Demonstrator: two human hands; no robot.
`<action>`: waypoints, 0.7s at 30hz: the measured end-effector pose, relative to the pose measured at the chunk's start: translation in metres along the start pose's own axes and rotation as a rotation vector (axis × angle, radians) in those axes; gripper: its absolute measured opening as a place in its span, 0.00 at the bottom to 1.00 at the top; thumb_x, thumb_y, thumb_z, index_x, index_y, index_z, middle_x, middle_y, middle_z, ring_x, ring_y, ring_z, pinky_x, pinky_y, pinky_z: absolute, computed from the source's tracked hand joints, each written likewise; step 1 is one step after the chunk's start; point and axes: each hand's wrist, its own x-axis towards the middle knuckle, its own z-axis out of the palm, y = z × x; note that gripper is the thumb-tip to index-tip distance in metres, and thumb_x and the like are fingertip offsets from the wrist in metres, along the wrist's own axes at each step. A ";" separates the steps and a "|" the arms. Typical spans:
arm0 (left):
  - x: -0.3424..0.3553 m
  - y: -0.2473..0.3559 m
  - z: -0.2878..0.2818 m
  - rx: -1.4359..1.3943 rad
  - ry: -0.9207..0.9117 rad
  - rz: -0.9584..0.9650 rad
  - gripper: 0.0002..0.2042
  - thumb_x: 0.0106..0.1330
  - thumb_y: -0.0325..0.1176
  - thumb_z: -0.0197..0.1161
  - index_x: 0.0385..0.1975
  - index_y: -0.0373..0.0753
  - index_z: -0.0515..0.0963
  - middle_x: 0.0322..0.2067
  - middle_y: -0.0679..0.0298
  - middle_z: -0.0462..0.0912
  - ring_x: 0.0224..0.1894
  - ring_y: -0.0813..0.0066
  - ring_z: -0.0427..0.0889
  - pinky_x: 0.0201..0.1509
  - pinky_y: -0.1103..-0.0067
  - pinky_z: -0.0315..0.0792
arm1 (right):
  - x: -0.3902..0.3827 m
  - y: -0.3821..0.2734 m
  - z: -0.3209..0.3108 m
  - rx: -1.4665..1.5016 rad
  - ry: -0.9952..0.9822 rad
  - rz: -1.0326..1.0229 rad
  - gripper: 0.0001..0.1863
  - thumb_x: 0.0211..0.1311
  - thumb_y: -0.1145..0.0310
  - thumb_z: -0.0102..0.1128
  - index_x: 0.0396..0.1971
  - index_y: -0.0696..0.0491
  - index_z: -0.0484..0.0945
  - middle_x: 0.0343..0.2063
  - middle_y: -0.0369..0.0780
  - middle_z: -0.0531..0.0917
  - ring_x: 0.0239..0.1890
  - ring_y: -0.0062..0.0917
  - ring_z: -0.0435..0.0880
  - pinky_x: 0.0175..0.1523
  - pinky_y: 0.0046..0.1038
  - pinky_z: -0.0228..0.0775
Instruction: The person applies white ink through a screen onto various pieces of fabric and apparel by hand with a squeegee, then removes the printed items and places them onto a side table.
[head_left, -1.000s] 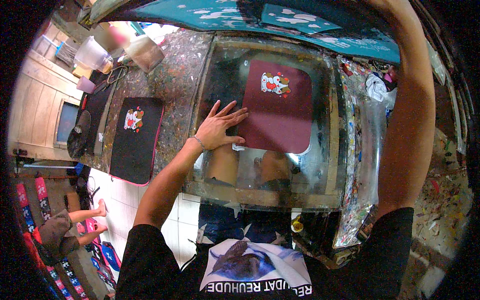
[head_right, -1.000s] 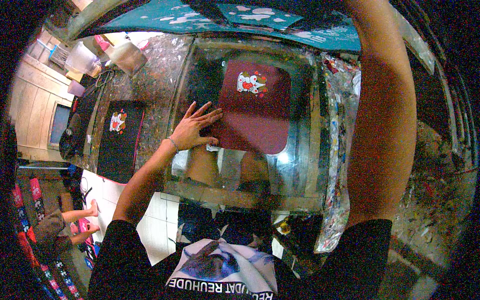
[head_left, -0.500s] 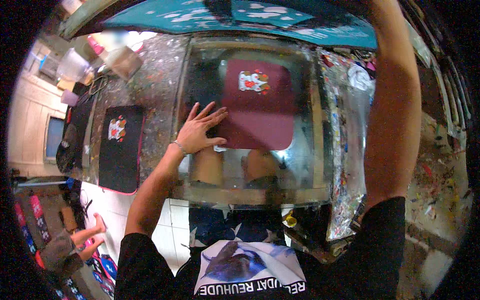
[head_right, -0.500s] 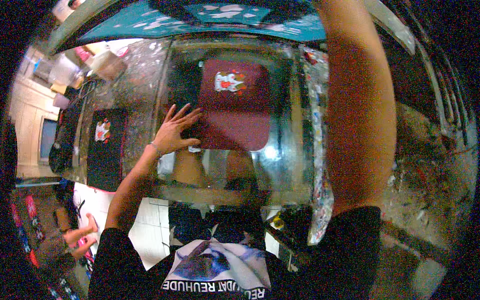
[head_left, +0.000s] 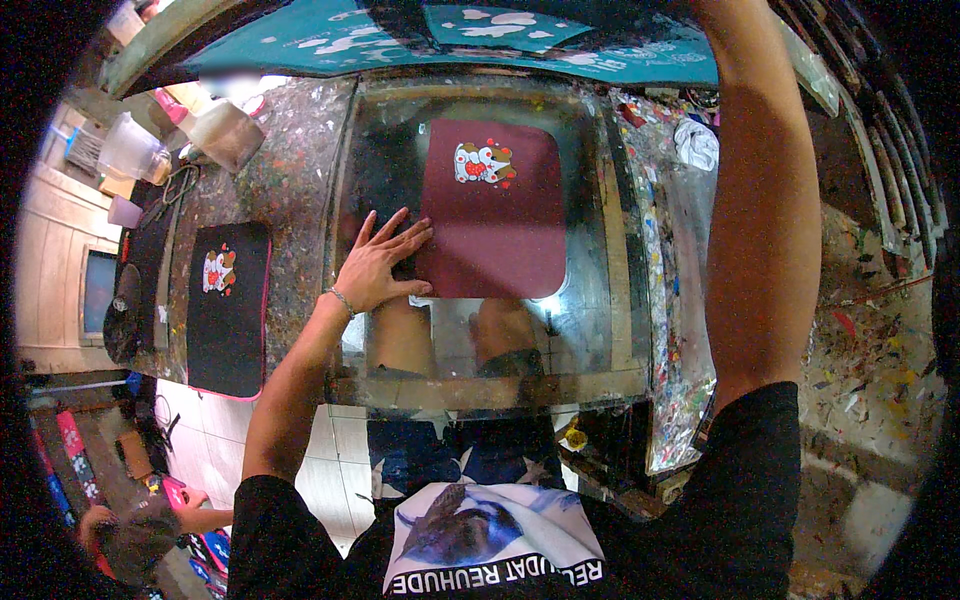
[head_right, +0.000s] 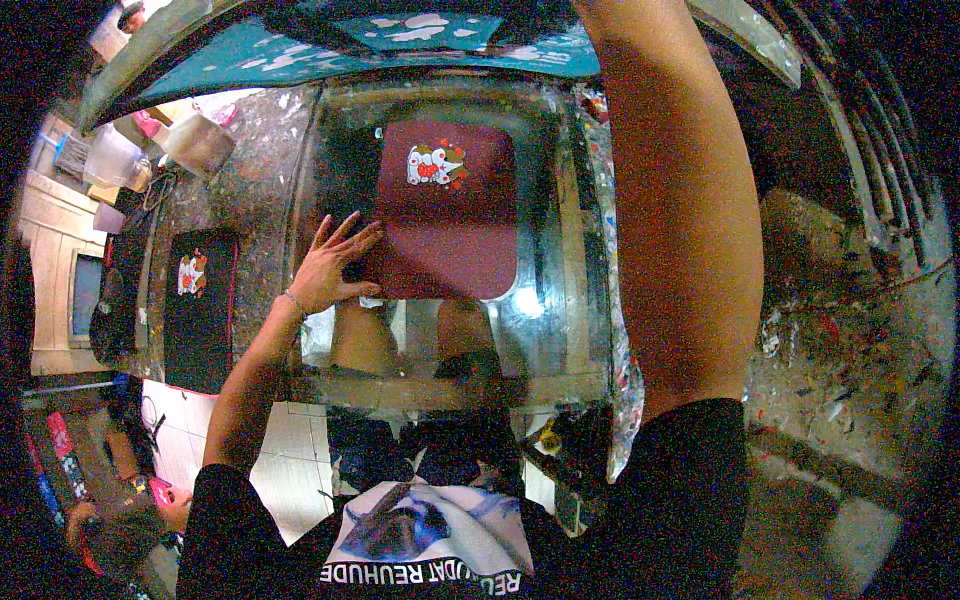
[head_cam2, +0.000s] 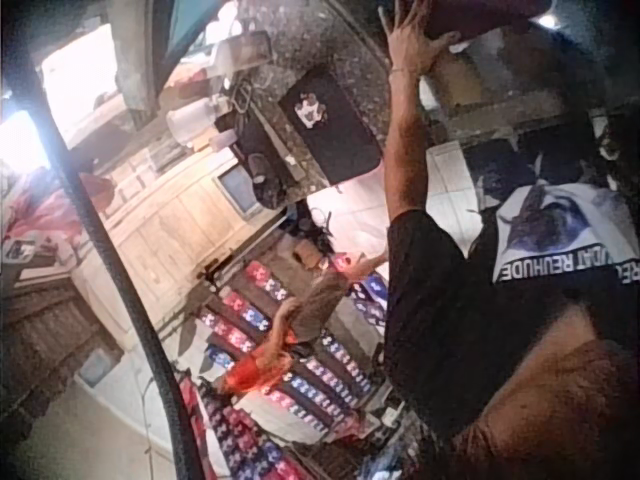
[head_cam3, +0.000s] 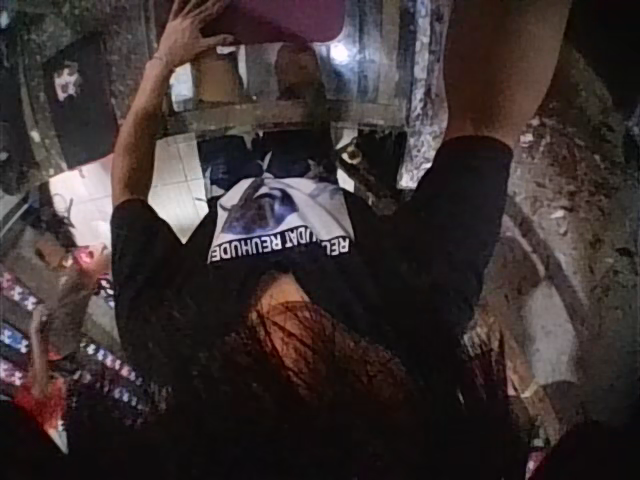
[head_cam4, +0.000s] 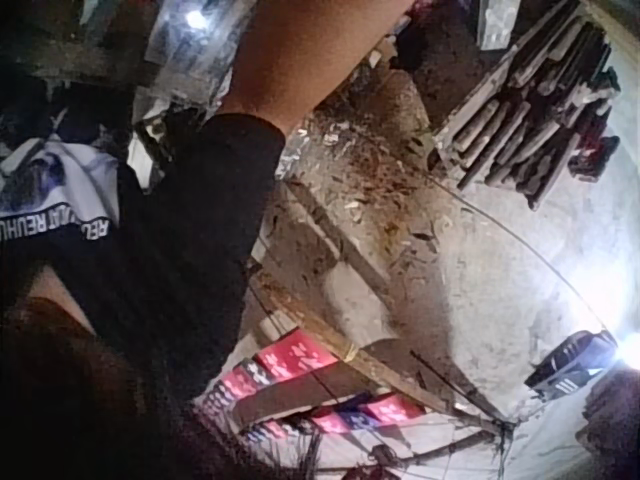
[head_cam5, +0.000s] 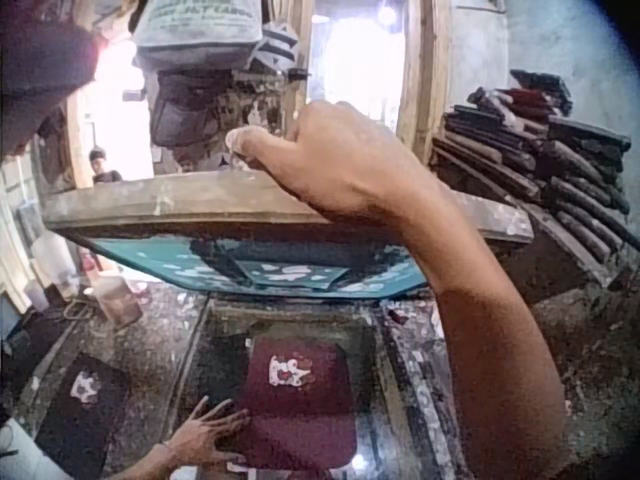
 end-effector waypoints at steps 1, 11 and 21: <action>0.000 0.000 0.000 -0.002 -0.008 -0.004 0.44 0.60 0.69 0.59 0.73 0.49 0.64 0.75 0.73 0.59 0.80 0.67 0.46 0.82 0.57 0.29 | 0.000 -0.005 0.002 -0.015 0.012 0.046 0.40 0.66 0.39 0.53 0.23 0.70 0.81 0.21 0.58 0.82 0.26 0.46 0.85 0.40 0.43 0.76; 0.001 -0.001 0.001 -0.026 -0.019 -0.009 0.44 0.60 0.66 0.62 0.75 0.52 0.62 0.76 0.70 0.59 0.80 0.61 0.47 0.82 0.55 0.28 | 0.006 -0.020 0.003 -0.096 -0.013 0.197 0.40 0.67 0.39 0.52 0.22 0.68 0.82 0.18 0.56 0.81 0.23 0.42 0.83 0.37 0.42 0.74; 0.003 0.000 0.002 -0.022 -0.033 -0.015 0.45 0.60 0.70 0.58 0.74 0.48 0.63 0.76 0.72 0.58 0.80 0.65 0.45 0.82 0.56 0.29 | 0.001 -0.005 0.005 -0.025 0.009 0.083 0.40 0.68 0.39 0.52 0.22 0.68 0.83 0.16 0.54 0.81 0.21 0.39 0.81 0.34 0.41 0.73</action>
